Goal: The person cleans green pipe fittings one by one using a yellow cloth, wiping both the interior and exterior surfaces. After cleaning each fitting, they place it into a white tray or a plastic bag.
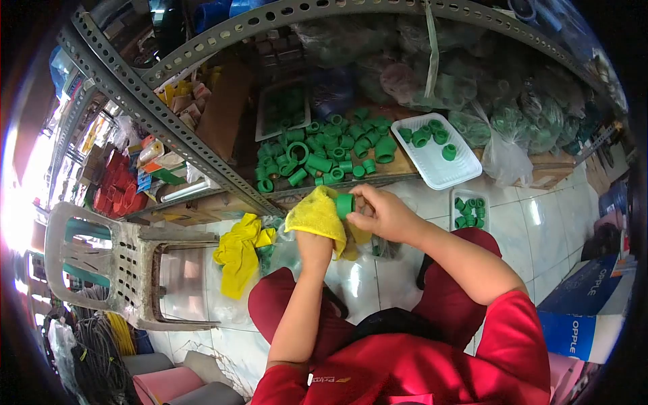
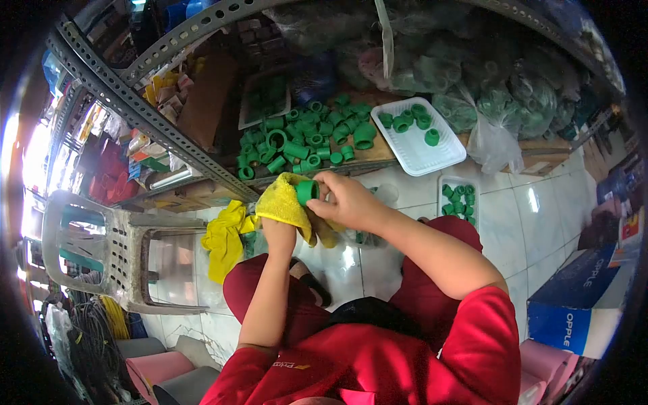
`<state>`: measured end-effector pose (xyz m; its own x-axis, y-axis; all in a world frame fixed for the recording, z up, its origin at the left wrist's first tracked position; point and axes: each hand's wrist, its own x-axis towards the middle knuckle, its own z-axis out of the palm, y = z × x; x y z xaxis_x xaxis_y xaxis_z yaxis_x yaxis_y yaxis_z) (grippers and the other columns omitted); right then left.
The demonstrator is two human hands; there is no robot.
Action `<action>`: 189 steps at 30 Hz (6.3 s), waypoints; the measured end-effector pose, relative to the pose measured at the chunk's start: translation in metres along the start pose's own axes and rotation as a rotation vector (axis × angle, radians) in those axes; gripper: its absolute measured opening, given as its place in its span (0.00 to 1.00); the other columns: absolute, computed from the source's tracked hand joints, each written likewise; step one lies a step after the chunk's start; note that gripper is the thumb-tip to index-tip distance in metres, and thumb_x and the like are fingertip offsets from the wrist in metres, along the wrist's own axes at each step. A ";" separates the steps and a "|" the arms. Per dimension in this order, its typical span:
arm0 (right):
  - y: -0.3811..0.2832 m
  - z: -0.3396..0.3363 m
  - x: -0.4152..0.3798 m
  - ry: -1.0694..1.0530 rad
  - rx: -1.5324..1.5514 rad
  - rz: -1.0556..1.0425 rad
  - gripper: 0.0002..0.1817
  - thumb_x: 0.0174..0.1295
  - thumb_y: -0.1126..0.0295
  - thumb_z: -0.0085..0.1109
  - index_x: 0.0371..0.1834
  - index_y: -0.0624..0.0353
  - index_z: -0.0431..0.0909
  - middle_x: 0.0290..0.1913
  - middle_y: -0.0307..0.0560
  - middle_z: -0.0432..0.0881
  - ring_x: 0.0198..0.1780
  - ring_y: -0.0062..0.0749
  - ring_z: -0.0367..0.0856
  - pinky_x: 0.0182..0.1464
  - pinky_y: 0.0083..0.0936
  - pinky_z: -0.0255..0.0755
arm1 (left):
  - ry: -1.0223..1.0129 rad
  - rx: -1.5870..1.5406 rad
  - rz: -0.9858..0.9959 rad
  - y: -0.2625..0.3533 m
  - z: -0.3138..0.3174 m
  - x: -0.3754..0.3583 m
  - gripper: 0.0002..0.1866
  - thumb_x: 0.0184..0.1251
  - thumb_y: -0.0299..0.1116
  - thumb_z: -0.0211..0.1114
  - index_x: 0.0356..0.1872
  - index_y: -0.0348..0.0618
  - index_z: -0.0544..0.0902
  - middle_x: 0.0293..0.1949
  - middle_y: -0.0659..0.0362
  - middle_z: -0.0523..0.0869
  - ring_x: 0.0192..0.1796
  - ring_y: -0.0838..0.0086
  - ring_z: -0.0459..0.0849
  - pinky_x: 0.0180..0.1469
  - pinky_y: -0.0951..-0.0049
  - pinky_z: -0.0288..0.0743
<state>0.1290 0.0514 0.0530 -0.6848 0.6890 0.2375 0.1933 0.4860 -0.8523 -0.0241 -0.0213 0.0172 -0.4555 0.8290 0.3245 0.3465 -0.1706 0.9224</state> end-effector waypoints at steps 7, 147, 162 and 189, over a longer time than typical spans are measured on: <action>0.009 -0.012 0.001 -0.166 0.592 0.609 0.27 0.61 0.48 0.35 0.29 0.64 0.72 0.17 0.40 0.71 0.15 0.19 0.68 0.17 0.15 0.60 | -0.135 0.340 0.340 0.000 0.008 -0.002 0.14 0.51 0.29 0.61 0.41 0.39 0.77 0.42 0.51 0.78 0.45 0.56 0.75 0.48 0.65 0.67; 0.088 -0.022 0.057 0.256 -0.136 -0.106 0.09 0.52 0.68 0.55 0.36 0.56 0.72 0.30 0.45 0.73 0.28 0.33 0.75 0.31 0.27 0.69 | 0.184 -1.343 -0.486 0.037 -0.059 0.030 0.19 0.59 0.46 0.53 0.42 0.41 0.74 0.41 0.56 0.78 0.43 0.63 0.76 0.42 0.63 0.72; 0.060 -0.013 0.045 -0.153 0.092 0.213 0.11 0.54 0.66 0.55 0.37 0.61 0.76 0.29 0.38 0.76 0.32 0.20 0.73 0.37 0.19 0.68 | -0.079 -1.028 -0.705 -0.006 0.026 0.000 0.11 0.64 0.38 0.51 0.43 0.45 0.73 0.41 0.57 0.78 0.41 0.69 0.78 0.42 0.69 0.75; 0.112 -0.115 0.048 0.288 -0.428 0.275 0.14 0.50 0.72 0.51 0.41 0.57 0.76 0.41 0.52 0.76 0.44 0.40 0.75 0.47 0.28 0.69 | -0.095 -1.183 -0.940 0.006 0.011 0.024 0.14 0.61 0.46 0.52 0.33 0.47 0.76 0.31 0.58 0.79 0.33 0.65 0.78 0.38 0.62 0.75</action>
<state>0.1987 0.2007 0.0227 -0.3621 0.9098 0.2028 0.6448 0.4016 -0.6504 -0.0241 0.0028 0.0283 -0.0604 0.8992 -0.4333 -0.8921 0.1461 0.4276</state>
